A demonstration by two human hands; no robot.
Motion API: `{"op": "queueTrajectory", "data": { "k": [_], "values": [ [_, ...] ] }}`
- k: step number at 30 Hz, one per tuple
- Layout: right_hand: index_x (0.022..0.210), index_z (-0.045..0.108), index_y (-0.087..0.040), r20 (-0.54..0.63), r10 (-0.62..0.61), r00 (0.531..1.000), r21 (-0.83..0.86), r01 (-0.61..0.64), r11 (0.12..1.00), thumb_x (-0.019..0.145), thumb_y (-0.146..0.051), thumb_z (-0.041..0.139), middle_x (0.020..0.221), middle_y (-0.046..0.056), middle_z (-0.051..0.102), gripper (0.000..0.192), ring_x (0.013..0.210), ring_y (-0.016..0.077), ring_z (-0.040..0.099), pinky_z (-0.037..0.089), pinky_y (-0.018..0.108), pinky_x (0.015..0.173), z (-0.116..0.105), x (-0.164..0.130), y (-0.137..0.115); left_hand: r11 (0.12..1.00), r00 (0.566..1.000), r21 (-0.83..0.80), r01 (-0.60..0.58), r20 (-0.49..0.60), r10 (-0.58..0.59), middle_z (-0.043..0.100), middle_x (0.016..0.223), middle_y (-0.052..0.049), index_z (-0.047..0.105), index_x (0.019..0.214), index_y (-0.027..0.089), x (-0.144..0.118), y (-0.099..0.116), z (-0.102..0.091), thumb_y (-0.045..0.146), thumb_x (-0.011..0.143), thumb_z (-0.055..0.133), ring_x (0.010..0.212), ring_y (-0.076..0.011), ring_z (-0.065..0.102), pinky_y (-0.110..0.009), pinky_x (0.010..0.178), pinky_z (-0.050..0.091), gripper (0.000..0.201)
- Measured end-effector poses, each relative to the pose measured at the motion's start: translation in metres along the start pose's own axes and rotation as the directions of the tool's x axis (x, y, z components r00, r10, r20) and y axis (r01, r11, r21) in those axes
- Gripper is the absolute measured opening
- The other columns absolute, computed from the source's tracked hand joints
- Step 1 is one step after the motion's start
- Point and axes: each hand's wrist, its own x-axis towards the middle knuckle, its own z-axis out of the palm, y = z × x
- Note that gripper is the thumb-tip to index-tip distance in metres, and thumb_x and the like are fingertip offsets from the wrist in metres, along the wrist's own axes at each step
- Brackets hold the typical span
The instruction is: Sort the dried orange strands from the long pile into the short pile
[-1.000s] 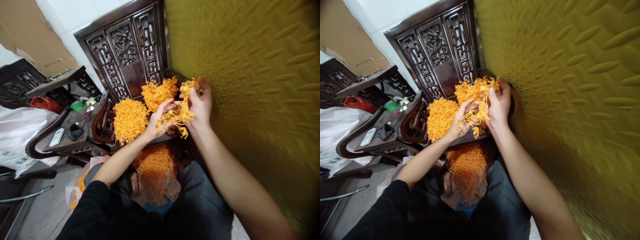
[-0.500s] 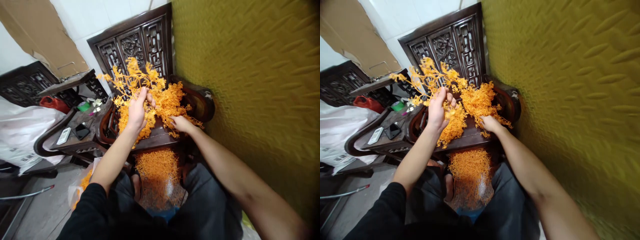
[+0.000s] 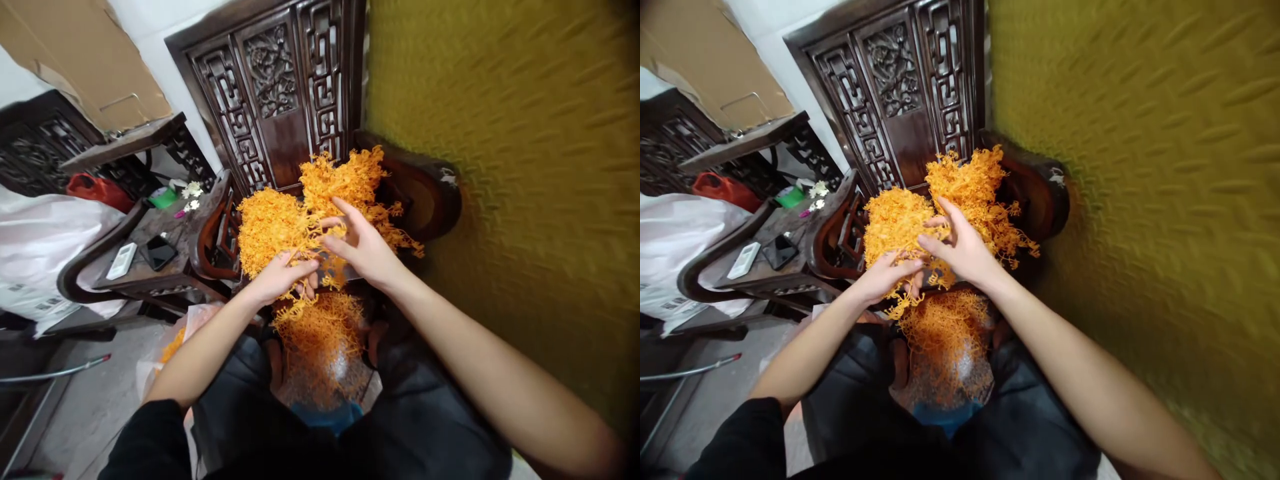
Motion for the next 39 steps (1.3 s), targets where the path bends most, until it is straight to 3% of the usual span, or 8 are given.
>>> {"op": "queueTrajectory", "data": {
  "k": [5, 15, 19, 23, 27, 31, 34, 39],
  "values": [
    [0.119, 0.076, -0.021, -0.113, 0.034, 0.993, -0.156, -0.052, 0.986, 0.082, -0.045, 0.079, 0.096, 0.005, 0.072, 0.044, 0.085, 0.0207, 0.065, 0.057, 0.042, 0.085, -0.012, 0.002, 0.01, 0.997, 0.995, 0.051, 0.065, 0.07, -0.068, 0.069, 0.071, 0.0, 0.065, 0.096, 0.016, -0.005, 0.001, -0.018, 0.048, 0.089, 0.072, 0.054, -0.01, 0.064, -0.022, 0.054, 0.048, 0.034],
    [0.121, 0.077, -0.027, -0.216, 0.021, 0.976, -0.374, -0.102, 0.922, 0.083, -0.045, 0.079, 0.091, 0.005, 0.07, 0.042, 0.077, 0.0219, 0.066, 0.057, 0.042, 0.074, -0.042, 0.0, 0.033, 0.943, 1.0, 0.332, 0.027, -0.009, -0.026, 0.075, 0.084, -0.002, 0.074, 0.108, 0.018, -0.012, 0.002, -0.068, 0.035, 0.082, 0.078, 0.065, -0.012, 0.066, -0.023, 0.061, 0.048, 0.031],
    [0.136, 0.067, -0.025, -0.184, -0.02, 0.983, -0.606, -0.097, 0.79, 0.09, -0.05, 0.07, 0.098, 0.01, 0.07, 0.052, 0.087, 0.0288, 0.069, 0.058, 0.052, 0.082, -0.047, -0.003, 0.032, 0.931, 0.99, 0.357, -0.075, -0.083, 0.111, 0.073, 0.083, -0.001, 0.073, 0.112, 0.019, -0.007, -0.004, -0.07, 0.034, 0.085, 0.075, 0.073, -0.0147, 0.067, -0.025, 0.069, 0.05, 0.031],
    [0.143, 0.056, -0.024, -0.064, -0.277, 0.959, -0.794, 0.119, 0.596, 0.093, -0.043, 0.067, 0.131, 0.017, 0.062, 0.055, 0.125, 0.0372, 0.059, 0.047, 0.061, 0.107, -0.021, -0.015, 0.011, 0.864, 0.968, 0.471, -0.178, -0.075, 0.241, 0.074, 0.096, -0.003, 0.073, 0.102, 0.02, -0.004, -0.005, -0.055, 0.032, 0.094, 0.064, 0.089, -0.0169, 0.067, -0.027, 0.081, 0.049, 0.017],
    [0.125, 0.06, -0.031, 0.228, -0.261, 0.938, -0.586, 0.346, 0.733, 0.096, -0.029, 0.064, 0.12, 0.01, 0.069, 0.029, 0.115, 0.0296, 0.066, 0.054, 0.052, 0.102, 0.016, -0.027, 0.0, 0.917, 0.965, 0.335, -0.218, -0.065, 0.253, 0.069, 0.095, -0.002, 0.068, 0.108, 0.021, -0.002, -0.007, -0.039, 0.035, 0.09, 0.073, 0.087, -0.0166, 0.065, -0.026, 0.079, 0.05, 0.024],
    [0.119, 0.056, -0.029, 0.234, 0.02, 0.972, -0.242, 0.038, 0.969, 0.098, -0.032, 0.064, 0.104, 0.005, 0.073, 0.023, 0.089, 0.0218, 0.073, 0.06, 0.04, 0.08, 0.031, -0.029, 0.008, 0.971, 0.964, 0.104, -0.214, -0.137, 0.227, 0.066, 0.083, -0.001, 0.065, 0.097, 0.02, 0.004, -0.007, -0.031, 0.039, 0.087, 0.077, 0.076, -0.0152, 0.065, -0.025, 0.068, 0.051, 0.025],
    [0.107, 0.064, -0.027, 0.153, 0.135, 0.979, -0.228, -0.098, 0.969, 0.097, -0.036, 0.064, 0.091, 0.002, 0.073, 0.013, 0.08, 0.0209, 0.07, 0.057, 0.038, 0.074, 0.028, -0.024, 0.011, 0.983, 0.977, -0.073, -0.166, -0.146, 0.154, 0.066, 0.079, -0.002, 0.063, 0.091, 0.019, 0.014, -0.009, -0.027, 0.052, 0.09, 0.071, 0.069, -0.015, 0.066, -0.026, 0.062, 0.053, 0.034],
    [0.084, 0.065, -0.023, 0.068, -0.062, 0.996, -0.634, 0.092, 0.768, 0.095, -0.025, 0.063, 0.079, 0.004, 0.065, 0.011, 0.072, 0.0211, 0.063, 0.051, 0.039, 0.071, 0.027, -0.017, 0.015, 0.971, 0.983, -0.235, -0.048, -0.186, 0.003, 0.066, 0.083, -0.005, 0.063, 0.105, 0.02, 0.029, -0.019, -0.008, 0.069, 0.094, 0.055, 0.068, -0.017, 0.067, -0.027, 0.054, 0.051, 0.051]
  ]
}}
